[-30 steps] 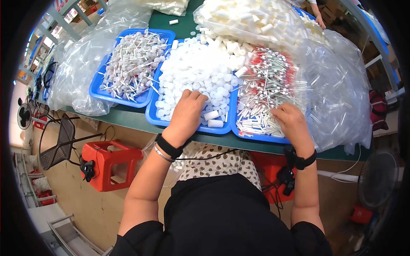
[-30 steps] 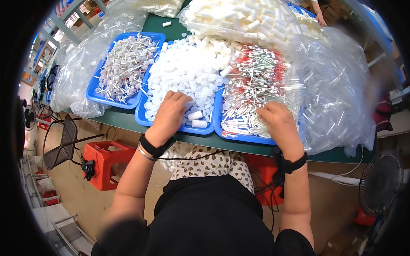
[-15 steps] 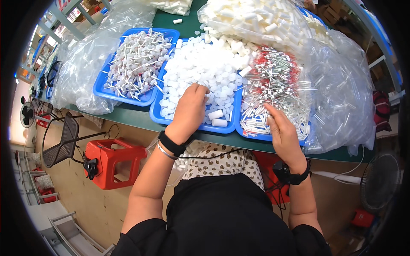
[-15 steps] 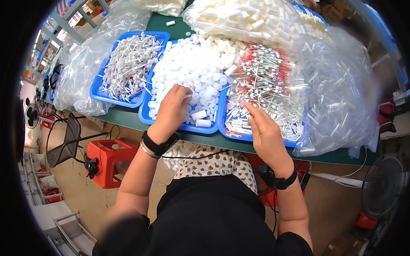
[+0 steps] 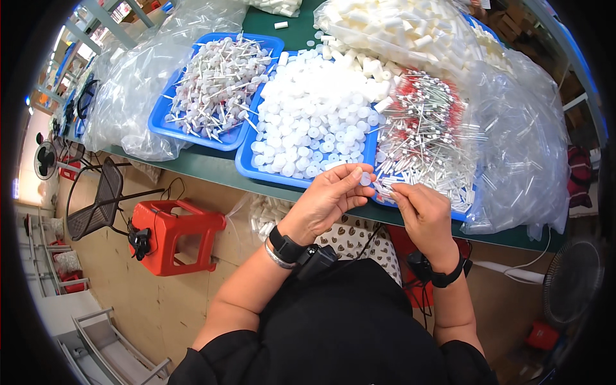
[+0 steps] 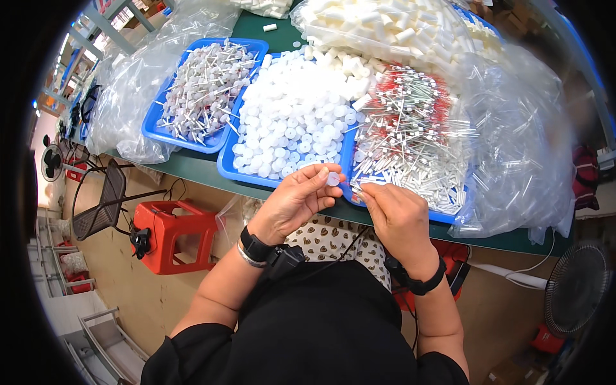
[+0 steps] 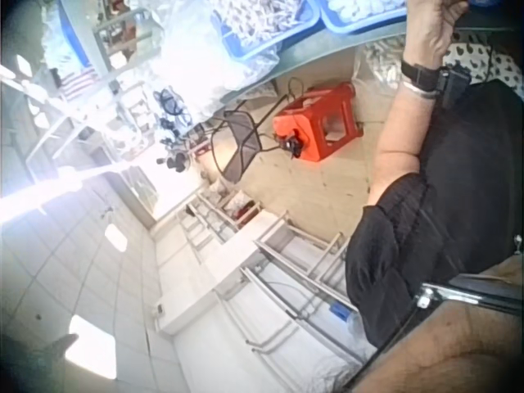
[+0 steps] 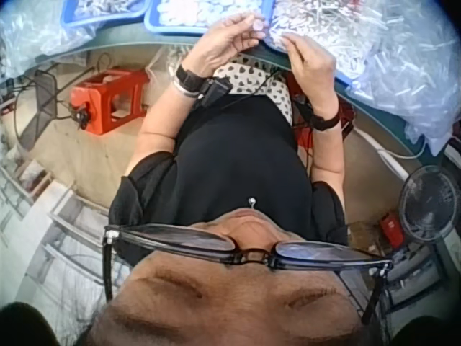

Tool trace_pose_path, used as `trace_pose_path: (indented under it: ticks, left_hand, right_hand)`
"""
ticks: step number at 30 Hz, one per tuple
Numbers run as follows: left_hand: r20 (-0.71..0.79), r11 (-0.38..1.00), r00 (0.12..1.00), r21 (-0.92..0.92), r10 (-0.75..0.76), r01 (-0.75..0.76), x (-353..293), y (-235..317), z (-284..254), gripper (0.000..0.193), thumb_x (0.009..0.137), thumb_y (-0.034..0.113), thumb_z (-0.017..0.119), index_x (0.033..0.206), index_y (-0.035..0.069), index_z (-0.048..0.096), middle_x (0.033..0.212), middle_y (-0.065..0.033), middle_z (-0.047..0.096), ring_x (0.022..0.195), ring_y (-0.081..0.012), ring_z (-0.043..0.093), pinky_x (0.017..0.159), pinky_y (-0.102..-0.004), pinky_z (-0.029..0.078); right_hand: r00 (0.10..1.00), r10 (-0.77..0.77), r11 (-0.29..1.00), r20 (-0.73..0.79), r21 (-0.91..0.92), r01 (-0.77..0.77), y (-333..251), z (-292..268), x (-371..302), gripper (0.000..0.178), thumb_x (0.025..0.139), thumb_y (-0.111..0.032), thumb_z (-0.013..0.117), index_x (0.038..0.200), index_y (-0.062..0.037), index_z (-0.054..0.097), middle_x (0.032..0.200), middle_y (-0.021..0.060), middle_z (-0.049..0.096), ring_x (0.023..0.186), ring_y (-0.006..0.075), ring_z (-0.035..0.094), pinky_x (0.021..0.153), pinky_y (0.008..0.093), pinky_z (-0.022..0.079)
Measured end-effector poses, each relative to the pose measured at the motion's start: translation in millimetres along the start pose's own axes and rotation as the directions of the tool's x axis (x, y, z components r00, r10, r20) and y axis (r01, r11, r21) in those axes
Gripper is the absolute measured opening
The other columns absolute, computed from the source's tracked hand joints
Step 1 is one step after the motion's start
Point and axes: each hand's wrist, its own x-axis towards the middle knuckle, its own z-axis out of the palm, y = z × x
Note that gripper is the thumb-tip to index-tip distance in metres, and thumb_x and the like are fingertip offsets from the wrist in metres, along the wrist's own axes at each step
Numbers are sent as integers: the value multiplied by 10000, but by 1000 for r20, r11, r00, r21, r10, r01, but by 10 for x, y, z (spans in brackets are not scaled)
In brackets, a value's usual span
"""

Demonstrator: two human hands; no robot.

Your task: The person sits at a table and repeatedly picks up small white plastic caps and thin metal rods. They insert the metal rods into the caps and place the assembled units into a blue tray. The process is repetitive and involves handling small parts by hand.

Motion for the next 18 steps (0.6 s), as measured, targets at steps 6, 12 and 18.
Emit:
trace_pose_path:
  ticks: [6,12,18]
  left_hand:
    - [-25,999,1000,-39,17,-18,9,-37,24,351,975,219,573,1237,-14,555,1031,-41,637,855,-87,622,753,-210,522]
    - [-52,998,998,-52,21,-23,12,-50,35,379,972,222,578,1259,-23,542,1025,-36,636,871,-86,617,771,-207,514]
    - [-60,998,998,-57,18,-21,8,-50,49,380,972,185,573,1278,-33,521,1032,-55,637,876,-106,615,774,-217,514]
  right_hand:
    - [998,-66,996,-7,-68,66,20,-24,3,90,793,-53,712,861,-23,662,721,87,645,625,252,613,573,354,465]
    - [996,-90,993,-5,-73,90,46,-25,-13,104,771,-50,724,856,-38,666,690,72,615,614,244,596,567,355,454]
    - [990,-141,984,23,-108,143,65,-73,-6,140,743,-56,742,866,-59,674,668,56,568,608,237,566,553,360,435]
